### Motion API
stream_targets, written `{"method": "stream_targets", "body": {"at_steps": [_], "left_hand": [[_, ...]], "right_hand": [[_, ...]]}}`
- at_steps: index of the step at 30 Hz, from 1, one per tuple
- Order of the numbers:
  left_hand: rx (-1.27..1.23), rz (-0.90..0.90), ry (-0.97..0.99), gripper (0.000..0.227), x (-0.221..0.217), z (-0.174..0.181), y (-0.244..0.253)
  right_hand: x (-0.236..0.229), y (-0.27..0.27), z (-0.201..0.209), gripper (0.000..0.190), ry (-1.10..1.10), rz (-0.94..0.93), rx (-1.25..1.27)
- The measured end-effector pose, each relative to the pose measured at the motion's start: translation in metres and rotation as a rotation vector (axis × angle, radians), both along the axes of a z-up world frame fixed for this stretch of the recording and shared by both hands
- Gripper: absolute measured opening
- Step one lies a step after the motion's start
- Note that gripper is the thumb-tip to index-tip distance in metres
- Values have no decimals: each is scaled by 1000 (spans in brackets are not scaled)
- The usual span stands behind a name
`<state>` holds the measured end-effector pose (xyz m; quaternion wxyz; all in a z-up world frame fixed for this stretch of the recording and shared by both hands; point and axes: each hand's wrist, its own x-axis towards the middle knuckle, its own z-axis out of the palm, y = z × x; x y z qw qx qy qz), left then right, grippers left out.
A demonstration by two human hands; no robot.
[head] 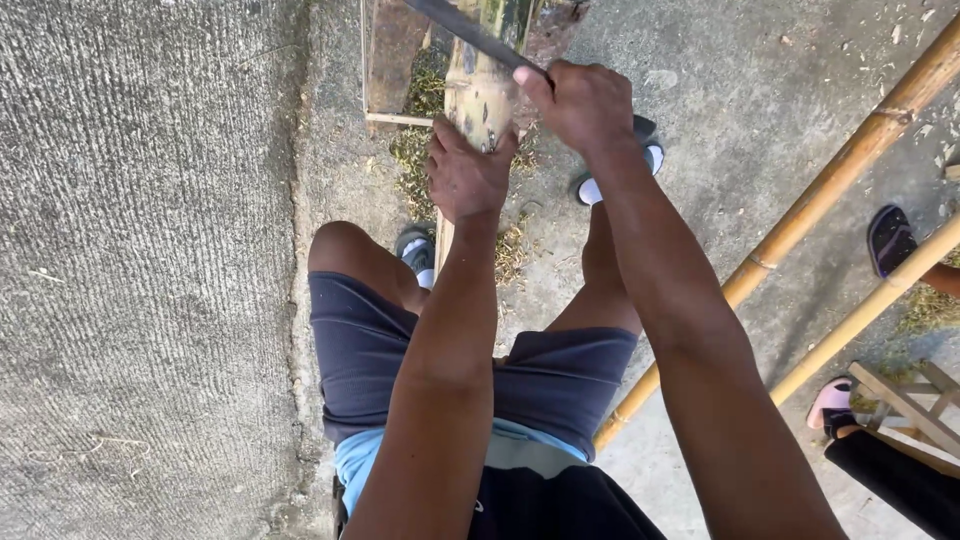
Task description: Shave the outer layer of a bamboo pole using a large knife.
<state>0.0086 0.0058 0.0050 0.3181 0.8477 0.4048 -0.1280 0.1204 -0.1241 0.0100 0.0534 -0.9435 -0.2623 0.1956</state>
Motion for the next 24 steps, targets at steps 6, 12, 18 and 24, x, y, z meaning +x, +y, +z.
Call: {"method": "stream_targets", "body": {"at_steps": [6, 12, 18, 24], "left_hand": [[69, -29, -23, 114, -2, -19, -1], [-41, 5, 54, 113, 5, 7, 2], [-17, -16, 20, 116, 2, 2, 0], [-2, -18, 24, 115, 5, 2, 0]], "right_hand": [[-14, -2, -7, 68, -122, 280, 109], [-6, 1, -15, 67, -91, -129, 165], [18, -13, -23, 71, -100, -63, 86], [-11, 11, -8, 61, 24, -277, 124]]}}
